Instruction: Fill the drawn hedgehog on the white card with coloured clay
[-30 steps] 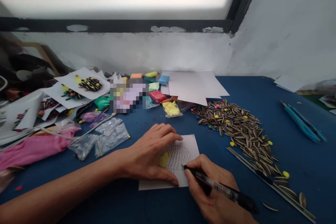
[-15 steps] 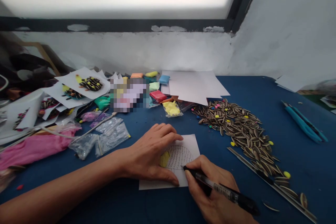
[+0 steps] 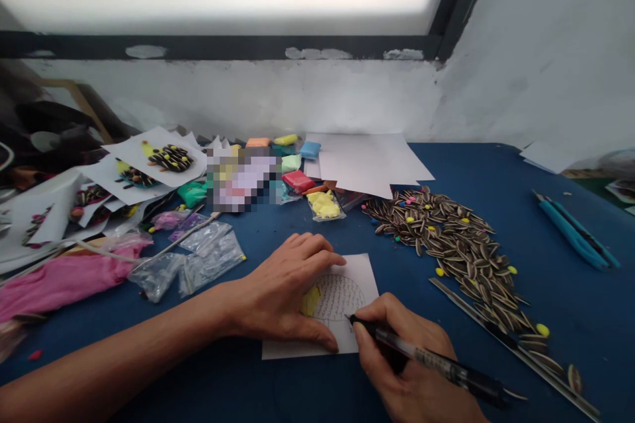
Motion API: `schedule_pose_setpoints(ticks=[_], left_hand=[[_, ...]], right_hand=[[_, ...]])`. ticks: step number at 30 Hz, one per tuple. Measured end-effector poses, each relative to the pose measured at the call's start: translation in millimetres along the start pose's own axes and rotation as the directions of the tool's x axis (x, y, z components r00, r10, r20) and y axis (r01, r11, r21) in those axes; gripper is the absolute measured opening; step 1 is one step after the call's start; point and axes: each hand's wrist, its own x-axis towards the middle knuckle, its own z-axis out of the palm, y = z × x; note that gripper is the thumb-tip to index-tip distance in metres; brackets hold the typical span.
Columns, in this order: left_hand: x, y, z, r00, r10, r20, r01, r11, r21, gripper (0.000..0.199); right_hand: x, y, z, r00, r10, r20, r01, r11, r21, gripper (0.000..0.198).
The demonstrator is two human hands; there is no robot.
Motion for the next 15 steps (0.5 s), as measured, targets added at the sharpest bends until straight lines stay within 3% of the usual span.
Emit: schedule_pose_setpoints(ticks=[3,15], left_hand=[[-0.1,0.5,-0.1,1.000,0.001,-0.001,-0.001,1.000,-0.003,0.079],[-0.1,-0.4,-0.3,1.000,0.008,-0.007,-0.008,1.000,0.000,0.079]], right_hand=[[0.1,1.2,-1.1,0.998,0.021,-0.059,-0.022,0.999,-0.031,0.012],[3.1,-7.7,-2.5,0.999,0.017,-0.051,-0.017,1.000,0.015,0.013]])
